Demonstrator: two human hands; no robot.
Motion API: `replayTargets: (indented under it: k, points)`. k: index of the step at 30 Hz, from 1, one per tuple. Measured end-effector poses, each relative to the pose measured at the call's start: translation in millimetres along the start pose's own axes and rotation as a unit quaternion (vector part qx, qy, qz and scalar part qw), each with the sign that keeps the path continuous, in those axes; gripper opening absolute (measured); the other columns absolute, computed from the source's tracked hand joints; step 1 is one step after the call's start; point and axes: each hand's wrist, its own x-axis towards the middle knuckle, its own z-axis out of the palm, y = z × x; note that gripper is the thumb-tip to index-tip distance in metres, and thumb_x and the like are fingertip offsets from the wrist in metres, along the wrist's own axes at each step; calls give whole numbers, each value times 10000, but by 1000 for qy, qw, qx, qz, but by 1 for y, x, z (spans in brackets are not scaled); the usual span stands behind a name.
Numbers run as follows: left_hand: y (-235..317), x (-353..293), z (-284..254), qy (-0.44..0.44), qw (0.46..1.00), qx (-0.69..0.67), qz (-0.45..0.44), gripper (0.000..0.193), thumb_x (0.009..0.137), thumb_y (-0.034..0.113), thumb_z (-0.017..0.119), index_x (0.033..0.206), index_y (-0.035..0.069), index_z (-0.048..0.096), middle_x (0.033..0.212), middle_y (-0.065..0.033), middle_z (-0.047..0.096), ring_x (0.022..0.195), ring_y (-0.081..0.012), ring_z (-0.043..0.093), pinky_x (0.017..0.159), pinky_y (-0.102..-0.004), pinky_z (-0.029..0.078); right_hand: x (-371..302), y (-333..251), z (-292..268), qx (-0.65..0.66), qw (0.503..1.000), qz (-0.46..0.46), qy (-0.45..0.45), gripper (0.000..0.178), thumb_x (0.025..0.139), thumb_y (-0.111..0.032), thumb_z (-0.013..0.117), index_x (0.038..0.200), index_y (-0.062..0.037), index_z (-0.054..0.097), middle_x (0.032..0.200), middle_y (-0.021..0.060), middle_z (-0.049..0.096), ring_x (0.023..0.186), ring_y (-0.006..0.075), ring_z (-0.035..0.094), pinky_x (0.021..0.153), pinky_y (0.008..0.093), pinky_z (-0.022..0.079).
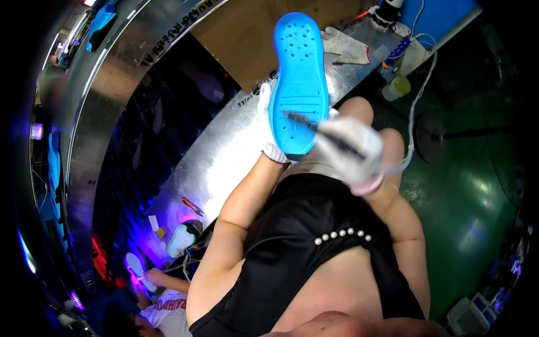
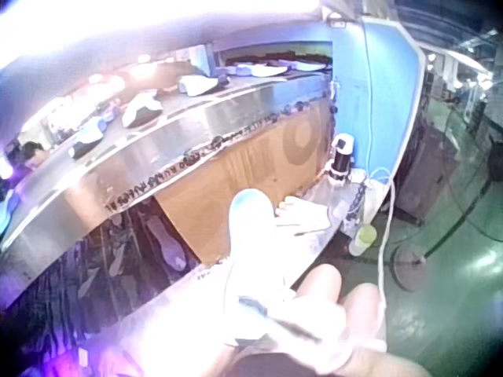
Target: The person takes blue shoe soles from a conveyor belt and applies glue to the bottom surface using a brush connected to a supply line.
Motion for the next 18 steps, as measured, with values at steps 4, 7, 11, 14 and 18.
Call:
replayTargets:
  k: [4,7,11,14,18]
  points:
    - [23,2,3,-116,983,-46,-134,853,886,692,315,1403,15,356,1257,-277,525,1088,-493,540,894,-605,465,-9,-21,-3,105,986,110,-70,208,721,-81,761,912,-48,685,816,100,679,747,233,670,705,309,530]
    - [32,2,8,47,987,-71,-139,725,929,581,371,1394,25,384,1312,-245,505,1128,-392,560,946,-498,473,3,-3,-12,98,986,114,-73,165,754,-57,711,916,-50,685,862,98,679,758,232,662,702,306,527]
    - [49,7,7,57,975,102,-188,574,923,437,507,1280,-13,504,1191,-265,576,1027,-346,621,889,-443,520,6,-22,-22,-53,965,-65,-248,262,681,-77,703,938,-107,668,899,61,682,766,231,656,659,299,518]
    - [54,7,25,97,961,142,-218,509,916,376,550,1239,-18,542,1155,-248,601,1013,-319,632,874,-424,530,11,-9,-11,103,983,39,-150,189,739,-89,709,924,-97,674,906,60,685,750,245,651,664,307,519]
    - [58,13,30,80,915,344,-193,389,885,266,620,1153,-17,616,1069,-152,660,928,-234,655,853,-361,527,5,-33,-19,-77,946,-50,-312,173,745,-100,716,913,-111,679,910,19,683,762,211,643,699,307,516]
